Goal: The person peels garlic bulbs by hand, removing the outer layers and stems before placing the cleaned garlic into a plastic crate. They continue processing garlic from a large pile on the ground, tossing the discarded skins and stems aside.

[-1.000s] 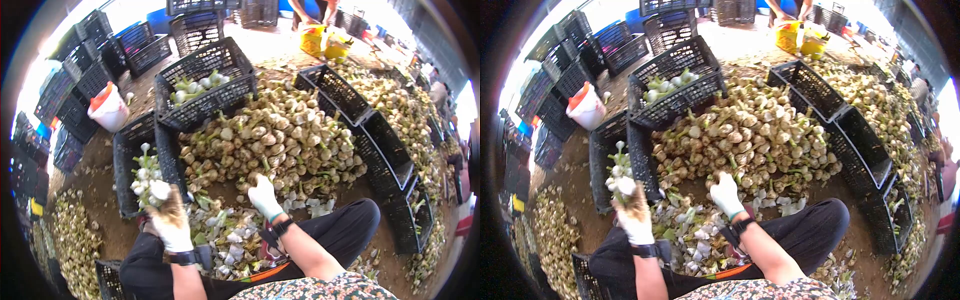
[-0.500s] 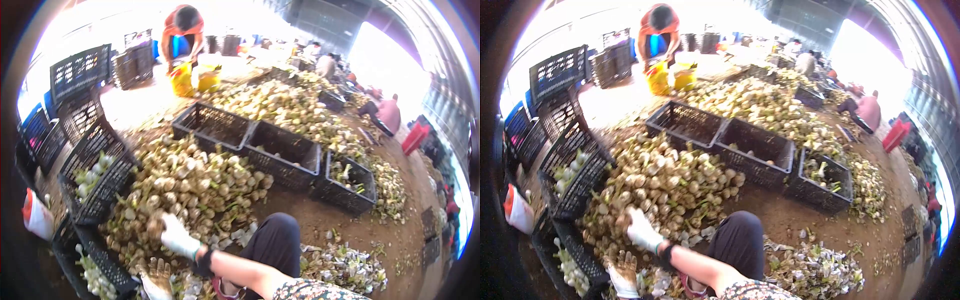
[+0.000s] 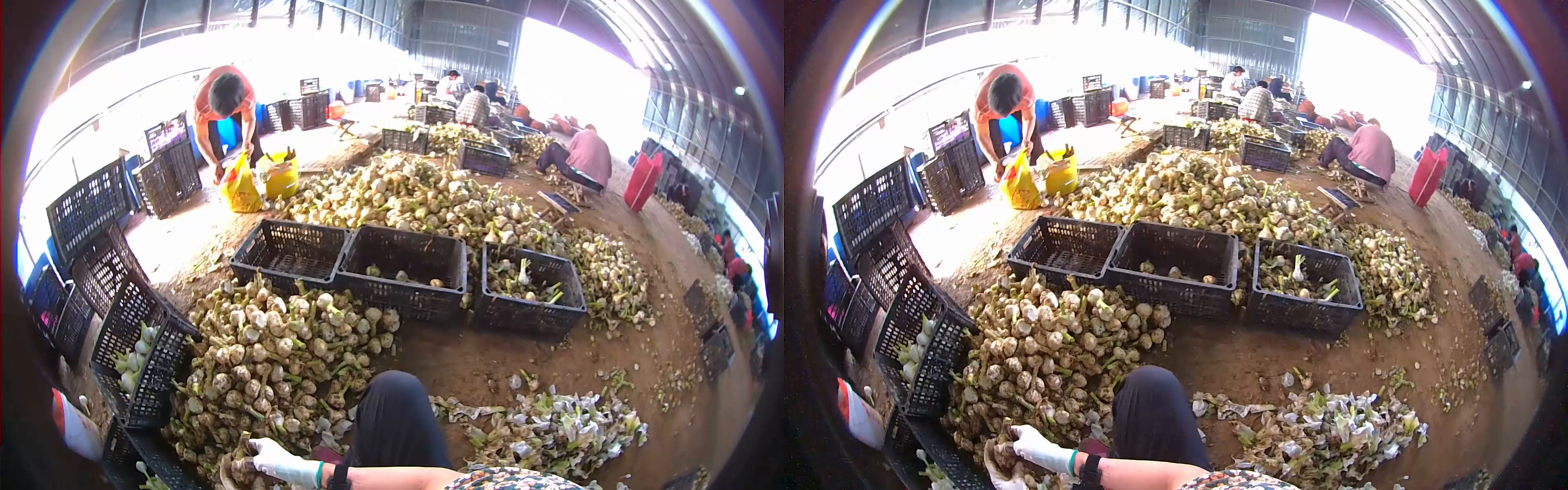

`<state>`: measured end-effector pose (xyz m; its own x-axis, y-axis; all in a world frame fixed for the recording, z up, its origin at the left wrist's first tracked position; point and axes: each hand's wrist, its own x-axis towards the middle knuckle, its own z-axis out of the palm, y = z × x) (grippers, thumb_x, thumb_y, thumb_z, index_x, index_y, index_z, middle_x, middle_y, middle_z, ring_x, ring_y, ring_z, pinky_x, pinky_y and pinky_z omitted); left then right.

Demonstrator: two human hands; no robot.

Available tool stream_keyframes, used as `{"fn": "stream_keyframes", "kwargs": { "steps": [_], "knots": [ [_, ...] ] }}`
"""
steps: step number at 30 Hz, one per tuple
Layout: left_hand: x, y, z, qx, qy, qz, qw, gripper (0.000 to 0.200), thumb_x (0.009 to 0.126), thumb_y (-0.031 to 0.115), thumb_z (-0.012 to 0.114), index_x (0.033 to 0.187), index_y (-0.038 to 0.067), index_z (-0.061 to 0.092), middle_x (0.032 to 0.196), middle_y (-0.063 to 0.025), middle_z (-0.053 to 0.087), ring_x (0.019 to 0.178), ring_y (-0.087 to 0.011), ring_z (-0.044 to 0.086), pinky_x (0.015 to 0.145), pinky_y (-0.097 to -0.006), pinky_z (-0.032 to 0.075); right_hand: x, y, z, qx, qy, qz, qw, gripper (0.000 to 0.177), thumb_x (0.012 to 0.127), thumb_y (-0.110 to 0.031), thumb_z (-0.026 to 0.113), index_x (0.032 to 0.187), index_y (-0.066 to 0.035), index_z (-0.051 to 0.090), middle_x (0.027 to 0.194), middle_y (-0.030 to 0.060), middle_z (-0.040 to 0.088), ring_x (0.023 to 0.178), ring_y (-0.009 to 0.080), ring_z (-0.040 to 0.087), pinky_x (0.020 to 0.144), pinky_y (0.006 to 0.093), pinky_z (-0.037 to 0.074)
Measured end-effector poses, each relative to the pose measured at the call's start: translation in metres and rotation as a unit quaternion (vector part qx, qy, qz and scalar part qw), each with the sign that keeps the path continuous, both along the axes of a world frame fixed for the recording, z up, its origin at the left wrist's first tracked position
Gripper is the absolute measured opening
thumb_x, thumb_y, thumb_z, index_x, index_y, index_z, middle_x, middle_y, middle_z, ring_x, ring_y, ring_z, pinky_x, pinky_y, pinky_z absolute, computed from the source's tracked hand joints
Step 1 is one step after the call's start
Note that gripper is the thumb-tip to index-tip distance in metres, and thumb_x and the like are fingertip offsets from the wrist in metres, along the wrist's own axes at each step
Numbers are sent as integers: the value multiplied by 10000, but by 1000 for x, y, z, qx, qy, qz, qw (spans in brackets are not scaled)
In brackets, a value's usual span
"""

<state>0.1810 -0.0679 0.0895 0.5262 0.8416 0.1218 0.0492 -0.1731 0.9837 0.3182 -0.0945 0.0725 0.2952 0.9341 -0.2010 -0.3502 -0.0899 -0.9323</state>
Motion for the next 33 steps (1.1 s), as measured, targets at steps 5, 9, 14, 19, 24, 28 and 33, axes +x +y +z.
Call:
{"fn": "stream_keyframes", "kwargs": {
  "steps": [5,9,14,19,24,28,33],
  "knots": [
    [7,-4,10,58,-8,-20,998,656,802,-44,726,1396,31,457,1313,-130,556,1161,-227,549,1016,-346,443,22,-40,58,-19,-4,37,999,479,845,-252,747,1100,116,578,947,80,662,863,139,548,788,292,469],
    [14,-24,42,131,3,-23,991,672,793,-53,723,1401,27,448,1345,-123,538,1196,-238,525,1048,-358,411,24,-37,39,99,64,47,992,506,838,-290,758,1106,100,579,969,77,656,864,133,536,789,287,462],
    [9,-33,40,151,6,-15,988,664,787,-47,733,1392,41,471,1356,-125,538,1207,-240,522,1054,-361,406,15,-25,16,71,-4,4,997,480,846,-293,741,1096,80,572,927,60,627,847,119,512,769,273,450],
    [-19,-45,44,134,-3,4,991,648,786,-88,692,1384,34,477,1342,-124,545,1193,-237,529,1037,-360,421,-1,-39,24,42,14,54,998,367,867,-199,684,1074,83,571,884,36,588,814,126,486,733,279,435],
    [-54,-52,60,193,26,74,978,609,787,-55,699,1356,22,495,1317,-140,555,1178,-263,537,1018,-371,428,-38,-40,51,133,74,113,982,252,839,-121,655,1020,46,601,854,13,596,774,119,511,687,284,435],
    [-79,-45,53,225,26,93,969,626,782,-13,730,1354,2,478,1302,-148,560,1151,-262,544,1008,-369,433,-81,9,16,98,68,76,990,170,837,-92,652,985,-12,633,768,-23,569,668,90,498,583,288,395],
    [-95,-46,62,176,-14,94,980,609,796,-13,704,1359,1,470,1329,-142,533,1171,-250,520,1025,-360,407,-90,17,8,98,53,116,987,233,816,47,473,1005,-25,587,677,-31,440,588,92,420,498,287,306]
  ]
}}
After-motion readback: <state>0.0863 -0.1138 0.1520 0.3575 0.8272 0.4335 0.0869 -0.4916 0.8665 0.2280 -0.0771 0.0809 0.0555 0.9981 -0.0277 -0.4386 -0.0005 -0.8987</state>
